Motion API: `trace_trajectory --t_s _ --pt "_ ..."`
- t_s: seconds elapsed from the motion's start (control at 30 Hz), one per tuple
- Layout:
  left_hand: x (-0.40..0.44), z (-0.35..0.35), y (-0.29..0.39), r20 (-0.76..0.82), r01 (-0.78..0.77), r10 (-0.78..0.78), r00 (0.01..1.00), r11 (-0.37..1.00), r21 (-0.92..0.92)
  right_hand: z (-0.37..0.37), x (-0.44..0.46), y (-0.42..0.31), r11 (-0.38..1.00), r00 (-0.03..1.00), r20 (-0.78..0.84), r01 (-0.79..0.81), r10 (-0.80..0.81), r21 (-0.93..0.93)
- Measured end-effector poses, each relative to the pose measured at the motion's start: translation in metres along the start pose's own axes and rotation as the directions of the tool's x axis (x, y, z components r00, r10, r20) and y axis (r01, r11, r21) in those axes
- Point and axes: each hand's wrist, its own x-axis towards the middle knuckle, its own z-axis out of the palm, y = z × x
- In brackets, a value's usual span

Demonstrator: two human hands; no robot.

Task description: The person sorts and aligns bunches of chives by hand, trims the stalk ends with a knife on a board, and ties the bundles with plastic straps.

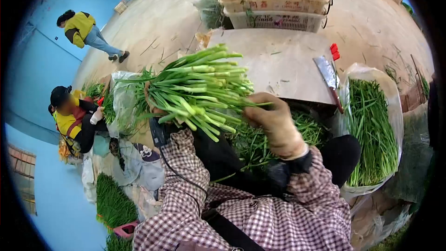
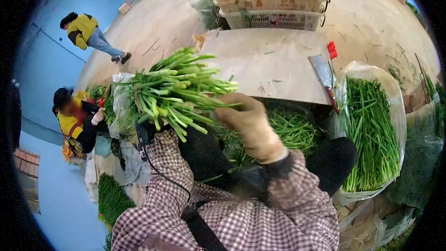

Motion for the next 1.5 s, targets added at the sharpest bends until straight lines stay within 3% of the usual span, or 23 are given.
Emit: trace_trajectory --t_s 0.07,0.13,0.2,0.23,0.27,0.3,0.33,0.4,0.5,0.6,0.7,0.8,0.83,0.97,1.13,1.2,1.23,1.27,1.33,1.37,1.4,1.47,1.5 --pt "-0.002 0.013 -0.006 0.071 -0.022 0.022 0.997 1.0 -0.004 -0.029 -0.032 -0.017 0.995 1.0 -0.004 -0.001 0.001 0.103" --pt "-0.003 0.021 -0.01 0.119 -0.04 0.04 0.992 0.999 -0.006 -0.08 -0.052 -0.01 0.953 0.948 0.188 0.216 -0.256 0.211" --pt "-0.006 0.027 -0.013 0.15 -0.049 0.047 0.988 0.999 0.005 -0.12 -0.06 0.012 0.957 0.95 0.208 0.187 -0.234 0.221" --pt "-0.007 0.029 -0.013 0.156 -0.049 0.048 0.987 0.999 0.008 -0.13 -0.06 0.008 0.991 0.984 0.175 0.048 -0.026 -0.125" --pt "-0.009 0.03 -0.014 0.162 -0.05 0.047 0.986 0.999 0.014 -0.14 -0.047 0.025 0.834 0.966 0.206 -0.019 0.157 -0.551" --pt "-0.009 0.032 -0.015 0.175 -0.052 0.049 0.983 0.999 0.016 -0.124 -0.038 0.026 0.307 0.953 0.082 -0.012 0.29 -0.952" --pt "-0.009 0.033 -0.016 0.186 -0.051 0.046 0.981 0.998 0.02 -0.108 -0.031 0.03 -0.35 0.943 -0.103 0.015 0.317 -0.936" --pt "-0.007 0.036 -0.019 0.207 -0.052 0.047 0.977 0.998 0.02 -0.098 -0.014 0.032 0.131 0.941 0.199 0.241 -0.274 -0.962" --pt "-0.005 0.042 -0.022 0.224 -0.059 0.056 0.973 0.998 0.009 -0.04 0.019 -0.003 0.468 0.932 0.199 0.328 -0.304 -0.821" --pt "-0.004 0.045 -0.025 0.218 -0.064 0.066 0.974 0.998 -0.015 -0.002 0.058 0.016 0.925 0.917 0.257 0.351 -0.307 -0.148" --pt "-0.011 0.046 -0.029 0.209 -0.069 0.075 0.975 0.997 -0.035 0.004 0.079 0.036 0.819 0.817 0.383 0.533 -0.432 -0.213" --pt "-0.018 0.047 -0.032 0.186 -0.079 0.087 0.979 0.996 -0.048 0.002 0.066 0.014 0.576 0.842 0.45 0.533 -0.296 -0.619" --pt "-0.02 0.048 -0.032 0.176 -0.08 0.087 0.981 0.996 -0.048 0.005 0.062 0.012 0.394 0.806 0.457 0.586 -0.377 -0.708" --pt "-0.023 0.046 -0.034 0.158 -0.085 0.096 0.983 0.994 -0.072 -0.005 0.054 0.019 0.258 0.802 0.577 0.597 -0.156 -0.76" --pt "-0.031 0.042 -0.034 0.122 -0.098 0.107 0.987 0.992 -0.077 -0.084 0.001 0.003 0.817 0.738 0.673 0.357 0.051 -0.453" --pt "-0.036 0.04 -0.035 0.099 -0.102 0.11 0.989 0.991 -0.086 -0.126 -0.015 0.009 0.855 0.768 0.461 -0.21 0.444 -0.474" --pt "-0.036 0.038 -0.035 0.088 -0.105 0.113 0.99 0.991 -0.087 -0.127 -0.017 0.018 0.695 0.832 0.268 -0.182 0.486 -0.695" --pt "-0.037 0.037 -0.033 0.079 -0.104 0.111 0.991 0.991 -0.084 -0.128 -0.02 0.032 0.315 0.926 0.135 0.018 0.353 -0.949" --pt "-0.039 0.034 -0.028 0.051 -0.108 0.112 0.992 0.991 -0.08 -0.114 -0.001 0.042 -0.066 0.992 0.041 0.049 0.117 -0.997" --pt "-0.042 0.031 -0.024 0.028 -0.113 0.115 0.993 0.991 -0.076 -0.122 0.022 0.058 0.427 0.992 0.008 -0.047 0.126 -0.903" --pt "-0.047 0.028 -0.02 0.003 -0.117 0.117 0.993 0.991 -0.065 -0.129 0.044 0.069 0.81 0.988 -0.018 -0.135 0.152 -0.571" --pt "-0.056 0.023 -0.012 -0.056 -0.123 0.121 0.991 0.991 -0.047 -0.105 0.077 0.061 0.829 0.953 -0.078 -0.294 0.293 -0.476" --pt "-0.06 0.019 -0.006 -0.083 -0.123 0.119 0.989 0.992 -0.038 -0.094 0.089 0.066 0.843 0.954 0.034 -0.246 0.298 -0.479"
